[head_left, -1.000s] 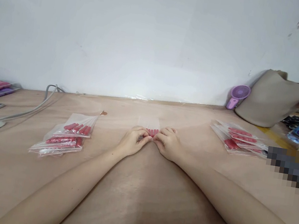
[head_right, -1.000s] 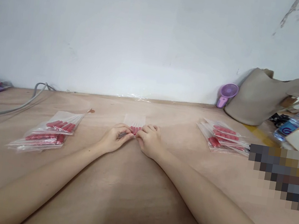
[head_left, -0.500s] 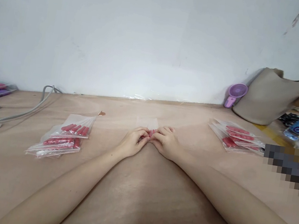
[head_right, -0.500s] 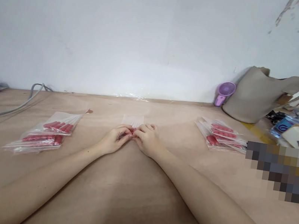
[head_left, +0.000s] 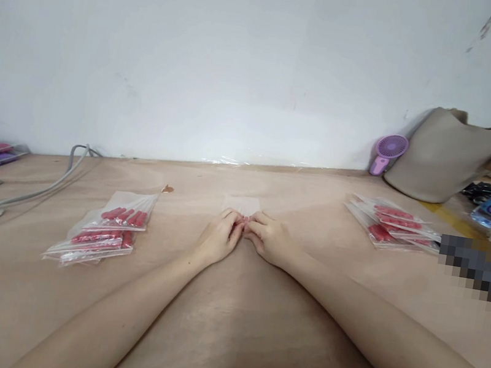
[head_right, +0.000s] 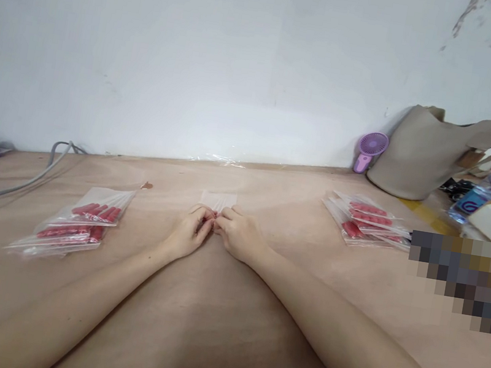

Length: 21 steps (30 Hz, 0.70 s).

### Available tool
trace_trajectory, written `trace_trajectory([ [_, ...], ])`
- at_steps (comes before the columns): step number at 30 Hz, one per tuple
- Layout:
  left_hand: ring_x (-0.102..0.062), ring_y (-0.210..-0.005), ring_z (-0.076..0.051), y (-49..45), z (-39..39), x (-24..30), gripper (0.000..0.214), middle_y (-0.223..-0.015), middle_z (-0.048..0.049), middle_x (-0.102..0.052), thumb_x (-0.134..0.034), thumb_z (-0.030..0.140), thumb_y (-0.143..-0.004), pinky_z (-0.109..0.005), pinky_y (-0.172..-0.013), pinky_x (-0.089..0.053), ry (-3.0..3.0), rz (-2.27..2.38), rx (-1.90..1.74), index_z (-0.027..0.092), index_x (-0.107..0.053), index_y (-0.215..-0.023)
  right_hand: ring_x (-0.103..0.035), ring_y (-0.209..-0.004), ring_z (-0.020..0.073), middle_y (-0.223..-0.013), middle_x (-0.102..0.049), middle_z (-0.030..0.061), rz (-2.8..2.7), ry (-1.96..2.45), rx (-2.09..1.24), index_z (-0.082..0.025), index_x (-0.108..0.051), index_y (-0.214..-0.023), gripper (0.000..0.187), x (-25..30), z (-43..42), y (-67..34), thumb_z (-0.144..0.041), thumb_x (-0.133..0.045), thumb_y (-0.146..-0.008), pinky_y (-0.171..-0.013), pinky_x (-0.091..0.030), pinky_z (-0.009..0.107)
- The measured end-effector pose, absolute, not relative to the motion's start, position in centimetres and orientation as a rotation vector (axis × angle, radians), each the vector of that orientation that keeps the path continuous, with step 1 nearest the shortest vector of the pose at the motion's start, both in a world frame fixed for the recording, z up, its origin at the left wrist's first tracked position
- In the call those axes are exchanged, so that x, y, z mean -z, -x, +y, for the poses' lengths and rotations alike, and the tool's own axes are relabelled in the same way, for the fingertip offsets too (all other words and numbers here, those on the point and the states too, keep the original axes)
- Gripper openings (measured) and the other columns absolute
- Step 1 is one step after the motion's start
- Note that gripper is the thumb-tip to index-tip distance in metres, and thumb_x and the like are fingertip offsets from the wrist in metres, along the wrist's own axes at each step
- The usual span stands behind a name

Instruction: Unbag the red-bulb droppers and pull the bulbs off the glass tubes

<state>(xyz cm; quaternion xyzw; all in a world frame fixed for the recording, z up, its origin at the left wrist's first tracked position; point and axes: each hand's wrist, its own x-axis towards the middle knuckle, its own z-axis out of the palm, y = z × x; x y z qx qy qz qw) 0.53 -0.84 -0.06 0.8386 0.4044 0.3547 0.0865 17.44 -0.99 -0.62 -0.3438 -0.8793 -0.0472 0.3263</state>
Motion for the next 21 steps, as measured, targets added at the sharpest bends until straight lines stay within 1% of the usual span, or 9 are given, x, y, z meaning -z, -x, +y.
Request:
trace_trajectory([
  [3, -0.053, -0.077, -0.015, -0.3, -0.6, 0.1, 0.013, -0.081, -0.0039, -0.055, -0.040, 0.021, -0.086, -0.029, -0.071, -0.044, -2.428, 1.322, -1.151, 0.018, -0.049, -0.077, -0.050, -0.077, 0.0125, -0.091, -0.054, 0.0049, -2.291, 0.816, -0.073, -0.018, -0.056, -0.078, 0.014, 0.8, -1.1, -17.3, -0.017, -0.045, -0.085, -0.066, -0.039, 0.024],
  [7, -0.052, -0.078, -0.016, 0.1, -0.3, 0.0, 0.012, -0.078, -0.0036, -0.054, -0.044, 0.024, -0.085, -0.030, -0.073, -0.045, -2.298, 1.442, -1.418, 0.018, -0.050, -0.077, -0.053, -0.077, 0.0105, -0.109, -0.048, 0.0089, -2.258, 0.687, -0.292, -0.016, -0.053, -0.076, 0.006, 0.4, -1.2, -17.9, -0.012, -0.049, -0.079, -0.072, -0.044, 0.025],
  [8, -0.053, -0.079, -0.016, 0.3, -0.2, 0.0, 0.012, -0.078, -0.0035, -0.054, -0.045, 0.026, -0.085, -0.030, -0.074, -0.045, -2.277, 1.445, -1.460, 0.018, -0.050, -0.078, -0.053, -0.077, 0.0103, -0.112, -0.047, 0.0092, -2.262, 0.660, -0.335, -0.016, -0.053, -0.076, 0.004, 0.3, -1.1, -18.1, -0.012, -0.051, -0.077, -0.074, -0.044, 0.025],
  [10, -0.054, -0.081, -0.016, 0.5, -0.1, -0.1, 0.013, -0.080, -0.0035, -0.056, -0.046, 0.028, -0.085, -0.031, -0.077, -0.045, -2.272, 1.412, -1.461, 0.018, -0.051, -0.080, -0.055, -0.079, 0.0115, -0.108, -0.051, 0.0079, -2.266, 0.641, -0.395, -0.017, -0.053, -0.074, 0.004, 0.1, -1.0, -18.7, -0.013, -0.054, -0.075, -0.075, -0.045, 0.026],
  [12, -0.055, -0.087, -0.016, 0.8, 0.0, -0.2, 0.016, -0.087, -0.0041, -0.059, -0.044, 0.031, -0.086, -0.032, -0.082, -0.044, -2.301, 1.368, -1.374, 0.018, -0.054, -0.084, -0.056, -0.081, 0.0131, -0.099, -0.056, 0.0059, -2.243, 0.682, -0.416, -0.017, -0.054, -0.069, 0.007, 0.1, -0.7, -19.3, -0.014, -0.053, -0.076, -0.075, -0.046, 0.026],
  [14, -0.054, -0.099, -0.017, 0.9, 0.1, -0.2, 0.022, -0.101, -0.0061, -0.060, -0.041, 0.034, -0.088, -0.033, -0.089, -0.041, -2.340, 1.343, -1.243, 0.018, -0.055, -0.095, -0.057, -0.077, 0.0128, -0.093, -0.058, 0.0052, -2.187, 0.774, -0.406, -0.017, -0.056, -0.065, 0.015, 0.2, -0.3, -19.9, -0.016, -0.050, -0.078, -0.070, -0.046, 0.026],
  [17, -0.042, -0.121, -0.022, 0.8, 0.2, -0.2, 0.035, -0.123, -0.0091, -0.053, -0.036, 0.039, -0.089, -0.042, -0.101, -0.031, -2.408, 1.375, -0.942, 0.018, -0.052, -0.113, -0.057, -0.070, 0.0123, -0.089, -0.058, 0.0053, -2.078, 0.927, -0.333, -0.017, -0.056, -0.060, 0.017, 0.5, 0.4, -20.5, -0.019, -0.052, -0.077, -0.063, -0.045, 0.025],
  [19, -0.035, -0.126, -0.025, 0.5, 0.1, -0.3, 0.038, -0.127, -0.0089, -0.051, -0.034, 0.040, -0.090, -0.048, -0.105, -0.022, -2.438, 1.411, -0.757, 0.019, -0.050, -0.118, -0.056, -0.072, 0.0141, -0.083, -0.058, 0.0048, -2.009, 1.002, -0.254, -0.017, -0.057, -0.062, 0.012, 0.7, 0.8, -20.7, -0.020, -0.056, -0.074, -0.065, -0.046, 0.027],
  [21, -0.036, -0.125, -0.026, 0.3, -0.2, -0.4, 0.037, -0.125, -0.0080, -0.053, -0.034, 0.040, -0.090, -0.052, -0.105, -0.017, -2.463, 1.450, -0.696, 0.020, -0.051, -0.116, -0.056, -0.077, 0.0163, -0.080, -0.058, 0.0048, -1.957, 1.058, -0.190, -0.017, -0.061, -0.068, 0.006, 0.8, 1.1, -20.8, -0.020, -0.057, -0.072, -0.072, -0.046, 0.030],
])
